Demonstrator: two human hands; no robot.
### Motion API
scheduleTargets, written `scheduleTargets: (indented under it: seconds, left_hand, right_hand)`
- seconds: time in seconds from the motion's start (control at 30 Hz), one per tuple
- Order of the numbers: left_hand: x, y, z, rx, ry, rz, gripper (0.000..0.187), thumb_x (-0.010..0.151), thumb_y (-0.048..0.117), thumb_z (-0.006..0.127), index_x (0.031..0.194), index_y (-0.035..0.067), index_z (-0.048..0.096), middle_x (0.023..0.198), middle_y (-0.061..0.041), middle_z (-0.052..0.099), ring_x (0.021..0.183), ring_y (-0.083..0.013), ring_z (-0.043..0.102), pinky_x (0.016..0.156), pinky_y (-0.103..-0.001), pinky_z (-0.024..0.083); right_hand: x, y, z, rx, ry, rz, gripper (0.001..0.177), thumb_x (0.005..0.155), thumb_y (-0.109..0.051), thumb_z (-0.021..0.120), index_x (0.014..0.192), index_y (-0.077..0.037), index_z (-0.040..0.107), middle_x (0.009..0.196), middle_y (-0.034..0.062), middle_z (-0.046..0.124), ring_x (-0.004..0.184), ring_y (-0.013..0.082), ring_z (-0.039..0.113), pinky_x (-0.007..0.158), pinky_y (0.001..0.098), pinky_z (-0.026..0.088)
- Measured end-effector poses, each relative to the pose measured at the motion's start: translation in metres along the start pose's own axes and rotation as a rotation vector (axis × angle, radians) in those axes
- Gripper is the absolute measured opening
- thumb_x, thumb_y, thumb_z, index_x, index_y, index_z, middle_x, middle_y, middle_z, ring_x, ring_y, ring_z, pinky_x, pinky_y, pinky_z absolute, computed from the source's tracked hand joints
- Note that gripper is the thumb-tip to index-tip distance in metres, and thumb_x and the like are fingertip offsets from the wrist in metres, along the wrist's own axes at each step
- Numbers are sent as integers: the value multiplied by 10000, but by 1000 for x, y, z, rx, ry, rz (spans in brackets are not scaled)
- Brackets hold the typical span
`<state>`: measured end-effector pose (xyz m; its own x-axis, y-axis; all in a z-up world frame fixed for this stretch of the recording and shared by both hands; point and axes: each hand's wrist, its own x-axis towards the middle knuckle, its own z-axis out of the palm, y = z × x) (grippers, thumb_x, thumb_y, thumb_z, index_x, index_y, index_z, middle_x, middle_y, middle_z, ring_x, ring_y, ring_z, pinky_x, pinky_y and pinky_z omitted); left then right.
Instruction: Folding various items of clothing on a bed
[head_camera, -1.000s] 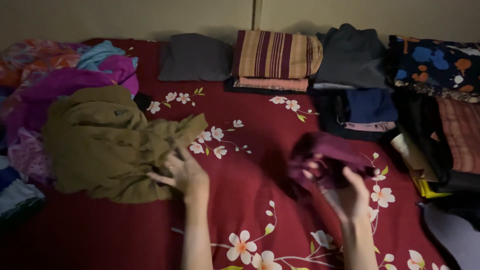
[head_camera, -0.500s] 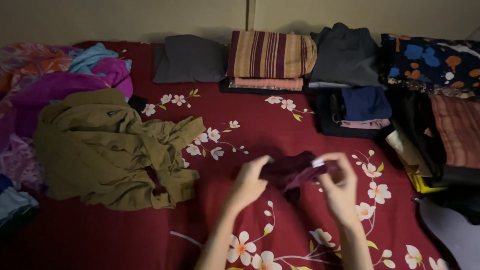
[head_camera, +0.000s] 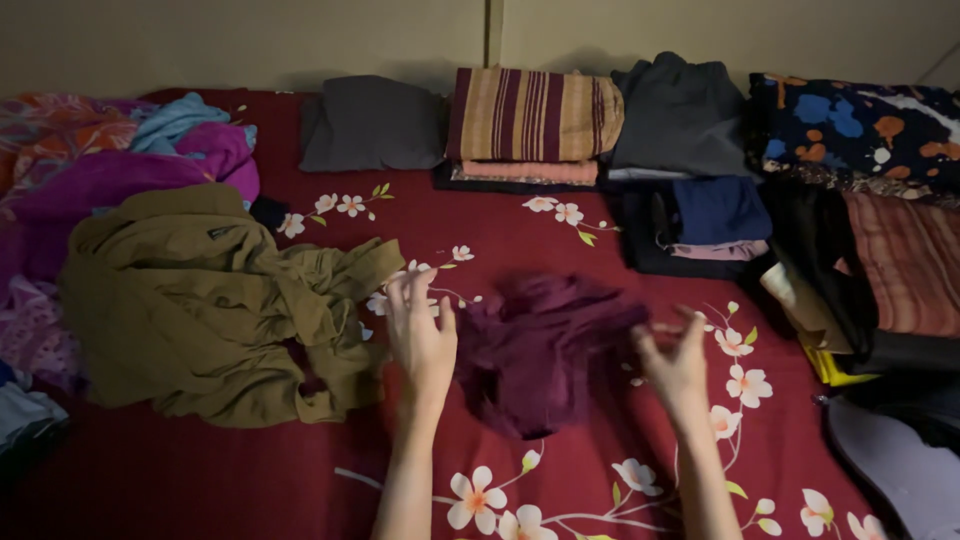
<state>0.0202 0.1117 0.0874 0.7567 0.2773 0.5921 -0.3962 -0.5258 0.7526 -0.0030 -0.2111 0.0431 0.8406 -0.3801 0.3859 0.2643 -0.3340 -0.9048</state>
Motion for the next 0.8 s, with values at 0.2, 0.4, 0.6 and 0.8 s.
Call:
scheduleTargets:
  seconds: [0.2, 0.4, 0.6, 0.8]
  left_hand:
    - [-26, 61, 7, -92, -427, -9, 142, 916, 212, 683, 877, 75, 688, 762, -113, 742, 651, -232, 737, 585, -402, 572]
    - [-90, 63, 73, 440, -906, 100, 511, 757, 384, 823, 1051, 11, 634, 905, -201, 709, 802, -367, 702, 686, -472, 564]
    - [-44, 71, 22, 27, -697, 98, 188, 888, 168, 739, 997, 29, 672, 987, -167, 717, 900, -346, 699, 759, -439, 548]
    - [-2, 72, -37, -360, -434, -40, 112, 973, 115, 658, 1029, 24, 625, 895, -70, 725, 823, -161, 705, 747, -297, 554]
  right_hand:
    - [-1, 13, 2, -466, -80, -64, 217, 879, -66, 726, 1089, -29, 681, 1044, 144, 711, 920, 212, 712, 703, 346, 586]
    - [-11, -10, 11, -447, -402, -28, 251, 866, -75, 695, 1115, -100, 722, 1132, 88, 745, 1068, 261, 732, 927, 373, 566]
    - [-15, -14, 20, -798, -560, -46, 497, 857, -24, 662, 1329, -176, 630, 1419, 25, 548, 1384, 396, 382, 1073, 699, 297]
    - [-10, -32, 15, -1059, -442, -100, 431, 864, -211, 715, 1288, -196, 641, 1317, 18, 567, 1243, 274, 512, 1058, 624, 374]
